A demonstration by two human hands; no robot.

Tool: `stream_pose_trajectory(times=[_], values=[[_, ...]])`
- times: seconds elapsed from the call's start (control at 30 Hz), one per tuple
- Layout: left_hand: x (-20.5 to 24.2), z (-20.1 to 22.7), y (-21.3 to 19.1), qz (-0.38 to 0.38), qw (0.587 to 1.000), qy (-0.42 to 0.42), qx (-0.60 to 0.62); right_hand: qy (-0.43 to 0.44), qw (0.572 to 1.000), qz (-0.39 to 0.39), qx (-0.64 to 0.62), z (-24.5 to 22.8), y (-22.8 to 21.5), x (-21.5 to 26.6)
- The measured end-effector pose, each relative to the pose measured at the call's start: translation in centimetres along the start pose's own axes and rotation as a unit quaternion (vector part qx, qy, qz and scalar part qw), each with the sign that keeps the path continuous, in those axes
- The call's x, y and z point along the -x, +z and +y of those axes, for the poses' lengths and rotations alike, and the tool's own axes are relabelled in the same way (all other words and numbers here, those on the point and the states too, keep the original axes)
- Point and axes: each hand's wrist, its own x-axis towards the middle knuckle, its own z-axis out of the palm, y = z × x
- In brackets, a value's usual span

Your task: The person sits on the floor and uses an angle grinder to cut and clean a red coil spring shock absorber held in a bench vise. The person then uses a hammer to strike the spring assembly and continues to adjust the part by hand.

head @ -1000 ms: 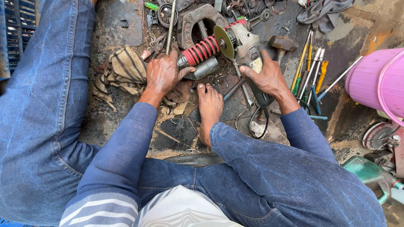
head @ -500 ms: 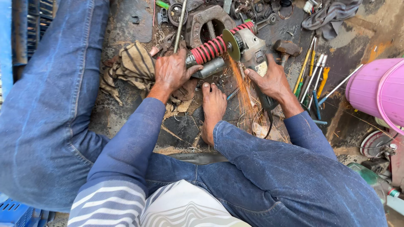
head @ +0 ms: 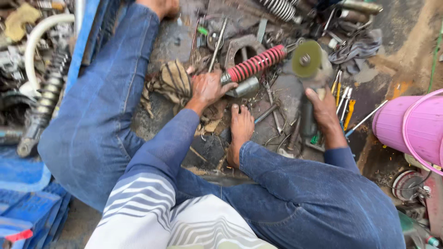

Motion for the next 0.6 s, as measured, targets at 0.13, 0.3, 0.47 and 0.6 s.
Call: stream_pose_trajectory(times=[0.13, 0.3, 0.47, 0.6], values=[[-0.8, 0.4, -0.1, -0.029, 0.998, -0.050, 0.032, -0.004, 0.999, 0.034, 0.021, 2.4, -3.7, 2.2], [-0.8, -0.2, -0.3, -0.054, 0.995, -0.058, 0.067, 0.032, 0.997, 0.047, -0.042, 5.1, -4.6, 4.3], [-0.7, -0.7, 0.1, -0.031, 0.996, -0.029, 0.084, 0.100, 0.988, 0.070, -0.096, 7.0, -3.7, 5.2], [-0.2, -1.4, 0.7, 0.009, 0.996, 0.011, 0.085, 0.078, 0.981, 0.057, -0.168, 8.1, -2.7, 4.8]])
